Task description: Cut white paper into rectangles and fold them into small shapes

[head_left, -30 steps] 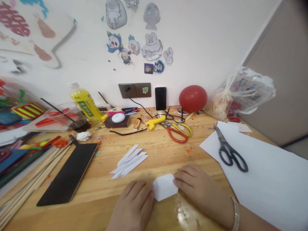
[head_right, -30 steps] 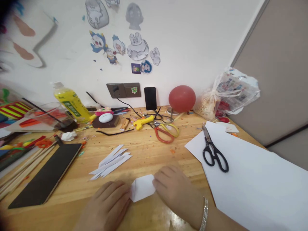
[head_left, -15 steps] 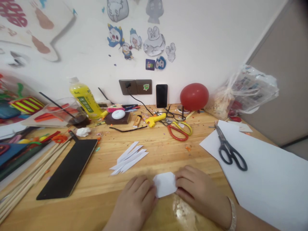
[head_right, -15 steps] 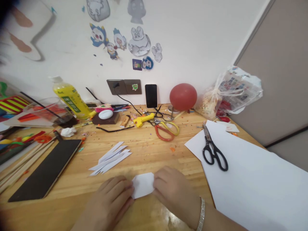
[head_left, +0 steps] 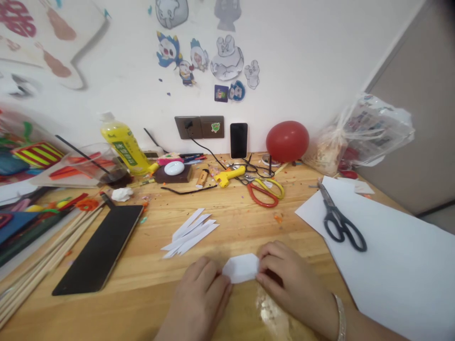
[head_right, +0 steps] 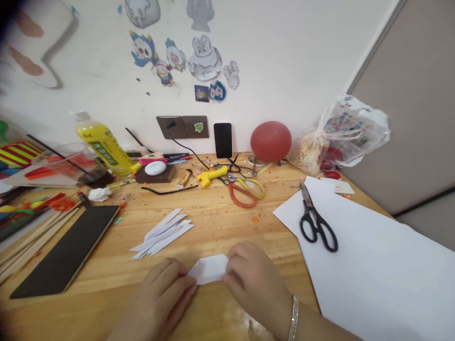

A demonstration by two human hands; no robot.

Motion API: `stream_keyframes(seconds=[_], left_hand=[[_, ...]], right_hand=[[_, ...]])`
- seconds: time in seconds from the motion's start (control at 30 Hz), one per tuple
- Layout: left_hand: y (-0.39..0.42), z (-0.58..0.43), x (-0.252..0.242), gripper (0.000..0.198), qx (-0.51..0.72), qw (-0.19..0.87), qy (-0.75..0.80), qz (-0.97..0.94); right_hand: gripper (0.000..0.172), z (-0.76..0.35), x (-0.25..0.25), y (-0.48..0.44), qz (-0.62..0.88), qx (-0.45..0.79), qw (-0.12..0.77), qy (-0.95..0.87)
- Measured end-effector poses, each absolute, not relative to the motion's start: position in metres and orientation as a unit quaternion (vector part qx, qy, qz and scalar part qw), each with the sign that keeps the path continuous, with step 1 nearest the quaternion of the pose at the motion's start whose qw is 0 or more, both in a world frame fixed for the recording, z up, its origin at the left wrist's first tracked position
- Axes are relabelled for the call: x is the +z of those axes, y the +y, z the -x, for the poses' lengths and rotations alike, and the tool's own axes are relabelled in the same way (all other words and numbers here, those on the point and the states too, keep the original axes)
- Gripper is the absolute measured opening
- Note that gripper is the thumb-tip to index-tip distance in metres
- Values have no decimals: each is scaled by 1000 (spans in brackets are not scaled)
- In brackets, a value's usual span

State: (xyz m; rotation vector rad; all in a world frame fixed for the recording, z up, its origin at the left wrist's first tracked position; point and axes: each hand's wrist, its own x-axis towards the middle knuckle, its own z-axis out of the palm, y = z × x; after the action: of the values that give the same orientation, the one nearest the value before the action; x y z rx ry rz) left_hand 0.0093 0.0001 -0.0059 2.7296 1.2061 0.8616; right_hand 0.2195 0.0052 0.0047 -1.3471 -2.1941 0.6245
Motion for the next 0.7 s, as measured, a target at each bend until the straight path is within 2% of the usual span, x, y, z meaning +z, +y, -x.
stream_keyframes(seconds=[0.2, 0.57, 0.7], left_hand=[[1, -10, -10, 17, 297, 104, 451, -835], [3, -17, -4, 16, 265, 109, 481, -828], [3, -18, -4, 13, 264, 143, 489, -819]], right_hand=[[12, -216, 4, 7, 523, 240, 241, -782], [15, -212, 4, 9, 549, 205, 214, -781], [14, -212, 2, 9, 544, 201, 218, -785]])
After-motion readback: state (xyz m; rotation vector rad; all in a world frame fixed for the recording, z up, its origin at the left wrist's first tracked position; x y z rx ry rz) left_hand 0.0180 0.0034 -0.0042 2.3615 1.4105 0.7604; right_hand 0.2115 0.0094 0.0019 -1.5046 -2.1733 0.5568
